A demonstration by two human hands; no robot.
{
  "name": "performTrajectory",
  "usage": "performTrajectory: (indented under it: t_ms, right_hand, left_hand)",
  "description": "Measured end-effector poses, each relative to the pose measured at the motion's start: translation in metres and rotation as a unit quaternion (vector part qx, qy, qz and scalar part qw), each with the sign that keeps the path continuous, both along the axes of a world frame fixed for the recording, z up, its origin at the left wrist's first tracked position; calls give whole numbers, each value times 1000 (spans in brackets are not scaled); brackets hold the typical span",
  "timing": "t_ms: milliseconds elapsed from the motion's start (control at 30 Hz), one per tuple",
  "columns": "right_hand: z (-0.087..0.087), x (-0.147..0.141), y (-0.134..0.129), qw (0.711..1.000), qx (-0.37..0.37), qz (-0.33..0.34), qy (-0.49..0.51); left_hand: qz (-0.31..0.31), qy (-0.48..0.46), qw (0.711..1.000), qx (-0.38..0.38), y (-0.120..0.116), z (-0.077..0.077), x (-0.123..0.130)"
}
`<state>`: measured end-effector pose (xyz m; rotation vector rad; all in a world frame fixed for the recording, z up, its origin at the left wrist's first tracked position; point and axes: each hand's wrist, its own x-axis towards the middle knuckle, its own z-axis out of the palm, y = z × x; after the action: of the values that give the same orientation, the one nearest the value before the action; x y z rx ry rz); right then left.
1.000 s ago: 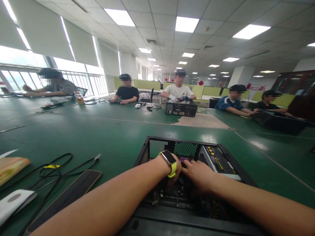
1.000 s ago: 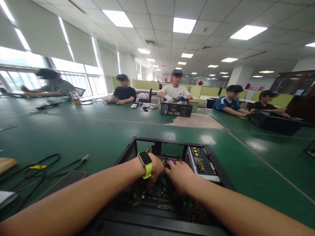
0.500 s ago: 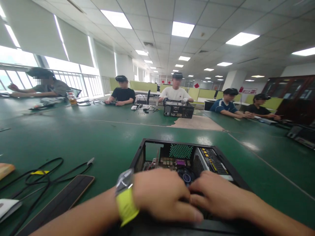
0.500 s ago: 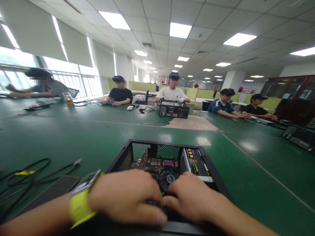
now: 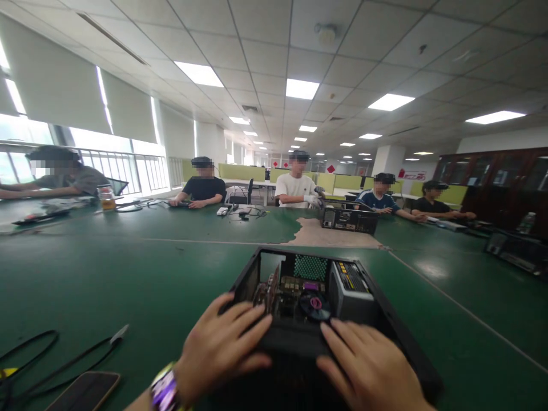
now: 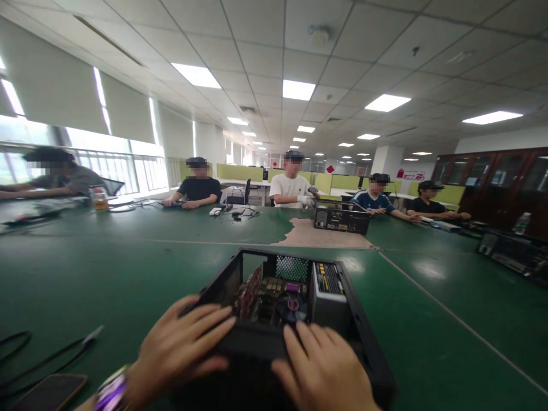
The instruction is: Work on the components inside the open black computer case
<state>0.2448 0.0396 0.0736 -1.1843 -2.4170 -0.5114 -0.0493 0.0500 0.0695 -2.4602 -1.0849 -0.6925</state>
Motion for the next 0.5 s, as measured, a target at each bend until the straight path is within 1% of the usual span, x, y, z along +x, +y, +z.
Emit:
performTrajectory:
  t_ms: [33,67,100,133,167,200,233,267,300,333,367,433,500]
  right_hand:
    - [13,-6,32,999,11,-37,8]
    - [26,-14,62,997,4,-76,5]
    - [37,-24,90,990,3,-142,19]
    - [44,-33,112,977,-2,-206,44]
    - [48,-42,127,963,-18,-256,78]
    - [47,-50,134,952,-32,-288,101]
    - [42,-55,133,947,-46,-295,119]
    - [32,-57,126,950,-61,-276,136]
    - [19,-57,112,955,-77,-239,156]
    - [2,-54,94,958,-101,-193,186]
    - [-16,-49,74,953,-137,-150,226]
    - [-55,-38,33,917,-238,-98,306]
    - [-92,-29,2,880,-328,-83,332]
  left_hand:
    - [48,-24,999,5,31,14,15]
    - [127,-60,990,3,59,25,34]
    - [201,-95,975,-10,81,33,56]
    - [264,-140,954,-28,96,35,77]
    - [286,-173,941,-53,102,33,97]
    - [252,-177,948,-79,102,26,113]
    - [194,-169,961,-104,95,17,124]
    - [144,-166,966,-135,83,4,129]
    - [123,-177,961,-174,67,-10,128]
    - [118,-191,949,-224,50,-24,122]
    - [121,-203,929,-284,34,-37,112]
    - [133,-217,882,-397,5,-60,86]
    - [125,-221,845,-471,-15,-76,64]
